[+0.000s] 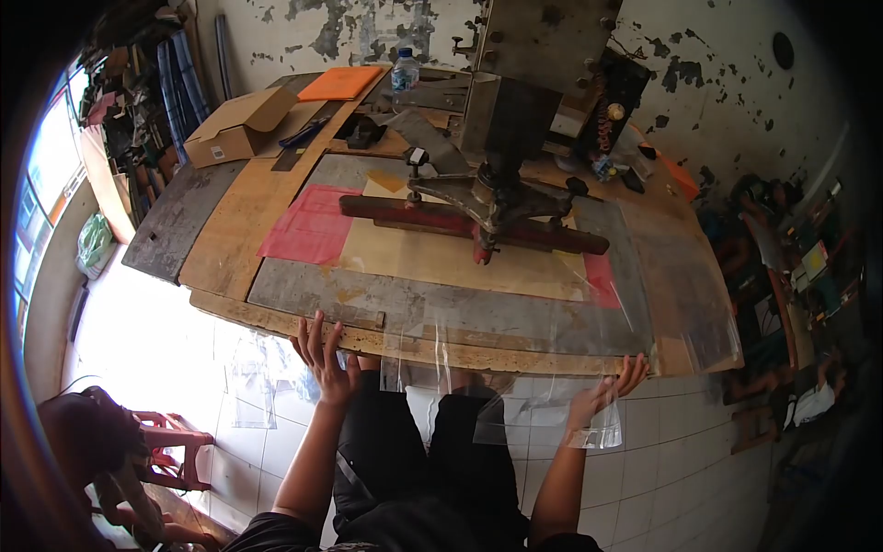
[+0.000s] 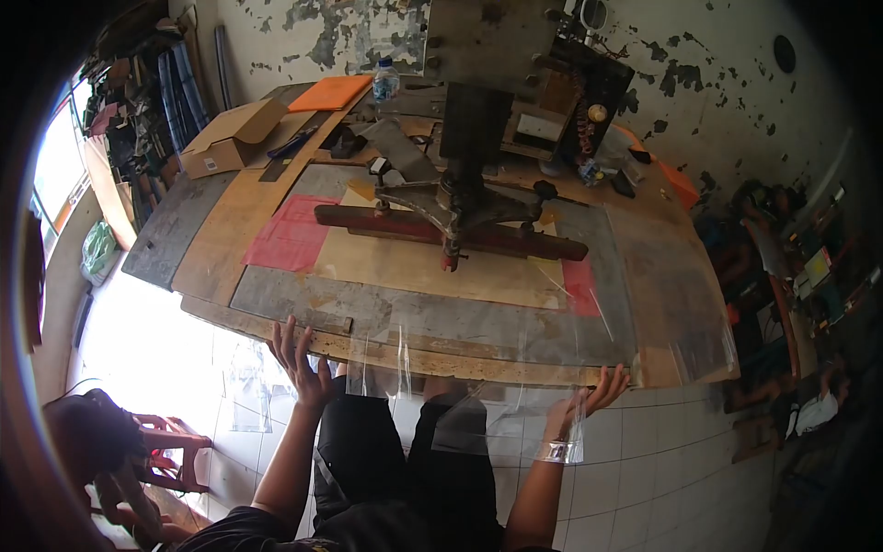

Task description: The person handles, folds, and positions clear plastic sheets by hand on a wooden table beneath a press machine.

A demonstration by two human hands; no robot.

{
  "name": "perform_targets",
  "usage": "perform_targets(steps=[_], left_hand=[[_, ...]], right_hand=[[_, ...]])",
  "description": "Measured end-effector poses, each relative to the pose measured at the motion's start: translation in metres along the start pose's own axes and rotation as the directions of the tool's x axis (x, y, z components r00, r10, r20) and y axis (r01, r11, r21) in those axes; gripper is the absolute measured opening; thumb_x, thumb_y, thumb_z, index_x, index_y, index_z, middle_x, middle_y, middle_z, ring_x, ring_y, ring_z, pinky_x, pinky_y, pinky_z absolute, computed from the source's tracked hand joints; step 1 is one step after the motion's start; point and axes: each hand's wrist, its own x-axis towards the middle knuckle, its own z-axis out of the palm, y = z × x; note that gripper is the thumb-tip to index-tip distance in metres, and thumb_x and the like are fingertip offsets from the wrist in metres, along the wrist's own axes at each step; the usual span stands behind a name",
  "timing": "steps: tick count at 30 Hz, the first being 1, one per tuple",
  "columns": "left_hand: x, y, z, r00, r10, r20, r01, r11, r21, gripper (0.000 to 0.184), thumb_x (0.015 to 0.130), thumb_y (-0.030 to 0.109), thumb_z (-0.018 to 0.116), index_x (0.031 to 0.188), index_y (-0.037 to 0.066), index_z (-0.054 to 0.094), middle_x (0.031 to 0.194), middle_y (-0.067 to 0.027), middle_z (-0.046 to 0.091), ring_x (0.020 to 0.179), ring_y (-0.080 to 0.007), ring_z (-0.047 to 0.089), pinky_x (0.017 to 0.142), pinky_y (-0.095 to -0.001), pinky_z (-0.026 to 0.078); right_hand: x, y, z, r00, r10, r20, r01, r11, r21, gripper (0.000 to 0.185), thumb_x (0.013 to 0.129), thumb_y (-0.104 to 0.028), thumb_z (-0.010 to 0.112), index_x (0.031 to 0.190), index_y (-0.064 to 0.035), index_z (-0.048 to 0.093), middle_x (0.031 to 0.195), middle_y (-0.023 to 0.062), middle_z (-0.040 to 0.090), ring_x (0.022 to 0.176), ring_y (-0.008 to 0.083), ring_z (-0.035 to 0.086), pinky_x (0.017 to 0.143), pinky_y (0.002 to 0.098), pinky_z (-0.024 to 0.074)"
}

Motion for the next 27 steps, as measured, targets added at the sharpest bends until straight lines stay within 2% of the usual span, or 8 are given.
perform_targets(steps=[10,15,27], left_hand=[[-0.001,-0.003,0.000,1.000,0.024,0.011,-0.024,1.000,0.004,0.050,0.100,0.036,0.054,0.145,0.014,0.056,0.161,-0.0179,0.044,0.154,-0.0483,0.029,0.125,-0.0661,0.014],[0.000,-0.002,0.000,1.000,0.025,0.001,-0.025,1.000,0.001,0.050,0.100,0.037,0.054,0.145,0.014,0.056,0.160,-0.0177,0.044,0.153,-0.0479,0.031,0.124,-0.0666,0.015],[-0.001,-0.004,0.002,0.999,0.034,-0.006,-0.034,0.999,-0.004,0.049,0.101,0.039,0.053,0.144,0.015,0.056,0.158,-0.0171,0.045,0.151,-0.0472,0.032,0.124,-0.0669,0.016]], right_hand=[[-0.013,0.027,0.006,0.999,0.033,0.029,-0.034,0.999,0.027,0.060,0.113,-0.043,0.028,0.147,0.0014,0.051,0.162,0.0215,0.039,0.158,0.0435,0.019,0.127,0.0595,0.0143],[0.001,-0.003,-0.001,1.000,-0.013,-0.011,0.013,1.000,0.004,0.063,0.113,-0.046,0.025,0.144,0.0020,0.052,0.161,0.0215,0.041,0.158,0.0433,0.020,0.127,0.0596,0.0151],[-0.001,-0.001,0.000,1.000,0.012,-0.006,-0.012,1.000,0.011,0.071,0.112,-0.055,0.026,0.143,0.0026,0.053,0.160,0.0224,0.041,0.158,0.0444,0.019,0.126,0.0599,0.0154]])
